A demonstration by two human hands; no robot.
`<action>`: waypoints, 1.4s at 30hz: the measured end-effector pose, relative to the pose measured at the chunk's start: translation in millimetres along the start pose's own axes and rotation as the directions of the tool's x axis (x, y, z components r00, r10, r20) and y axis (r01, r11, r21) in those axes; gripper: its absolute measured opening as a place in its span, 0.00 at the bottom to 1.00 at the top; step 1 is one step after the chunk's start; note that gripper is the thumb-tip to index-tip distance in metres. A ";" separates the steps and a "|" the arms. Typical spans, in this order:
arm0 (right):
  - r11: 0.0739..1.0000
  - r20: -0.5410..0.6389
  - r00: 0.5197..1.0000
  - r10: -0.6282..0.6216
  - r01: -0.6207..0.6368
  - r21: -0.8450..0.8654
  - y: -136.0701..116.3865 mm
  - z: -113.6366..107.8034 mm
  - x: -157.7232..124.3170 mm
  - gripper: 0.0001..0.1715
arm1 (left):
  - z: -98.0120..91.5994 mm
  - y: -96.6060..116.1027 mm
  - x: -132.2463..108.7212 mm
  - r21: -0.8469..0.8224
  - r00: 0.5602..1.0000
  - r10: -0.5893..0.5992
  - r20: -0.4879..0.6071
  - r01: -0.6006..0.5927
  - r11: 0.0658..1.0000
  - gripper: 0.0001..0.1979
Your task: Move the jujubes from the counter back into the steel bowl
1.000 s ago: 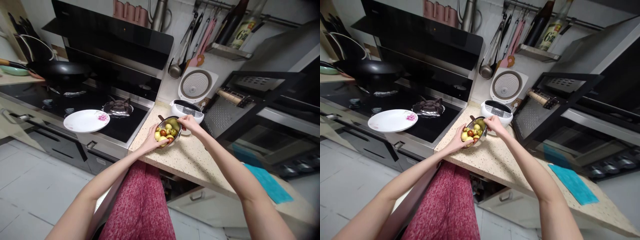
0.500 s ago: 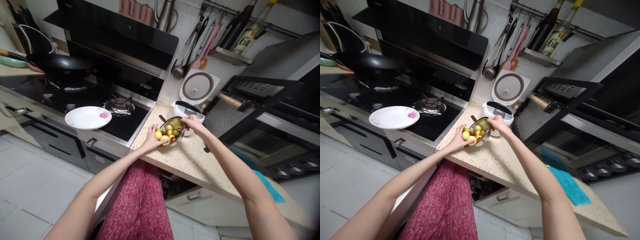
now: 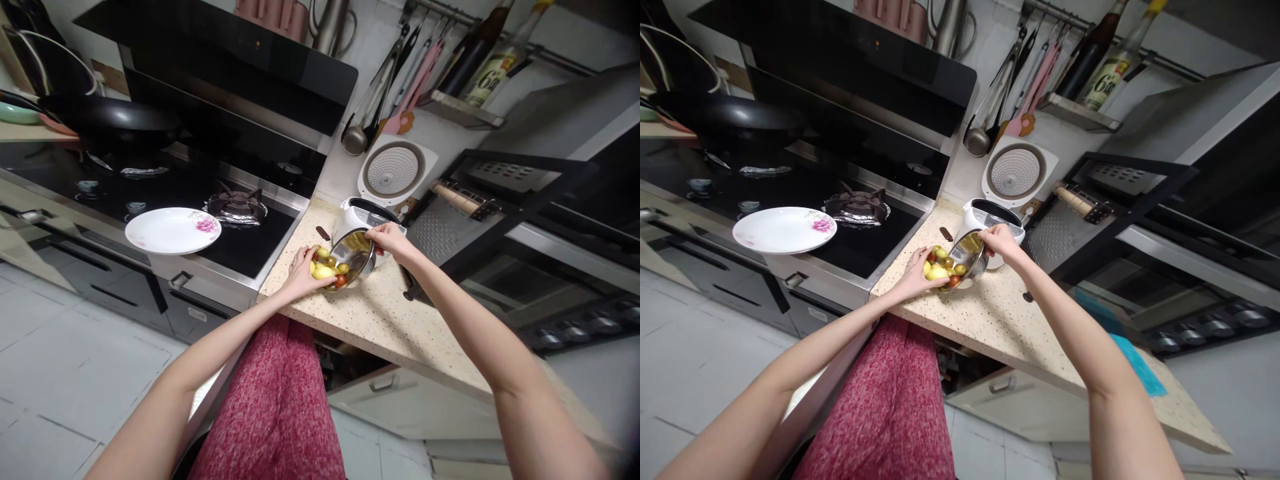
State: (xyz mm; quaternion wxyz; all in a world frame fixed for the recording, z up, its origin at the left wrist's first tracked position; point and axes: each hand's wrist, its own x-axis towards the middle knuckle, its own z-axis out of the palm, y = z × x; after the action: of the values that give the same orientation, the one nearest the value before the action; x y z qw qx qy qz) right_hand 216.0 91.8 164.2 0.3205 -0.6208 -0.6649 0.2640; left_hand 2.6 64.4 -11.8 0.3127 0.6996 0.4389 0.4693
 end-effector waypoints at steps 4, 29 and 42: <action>1.000 -0.019 1.000 0.007 -0.007 -0.001 2.4 -2.7 -1.3 0.19 | 1.1 -4.2 0.1 0.054 0.999 0.015 0.032 -0.017 0.998 0.55; 0.978 -0.141 0.990 0.025 -0.054 -0.201 19.1 -39.4 -33.6 0.16 | -4.0 -2.4 -4.4 0.207 0.993 0.034 0.113 -0.057 0.977 0.53; 0.906 -0.109 0.985 0.131 -0.164 -0.390 -11.4 -38.9 -28.1 0.17 | -0.8 -7.7 -4.5 0.222 0.995 0.046 0.084 -0.064 0.973 0.53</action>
State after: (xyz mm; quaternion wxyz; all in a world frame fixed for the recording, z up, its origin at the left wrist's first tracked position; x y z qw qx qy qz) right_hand 238.5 61.0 195.4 0.1933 -0.7314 -0.6425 0.1220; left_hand -1.3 63.5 -19.8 0.2357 0.7601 0.4569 0.3974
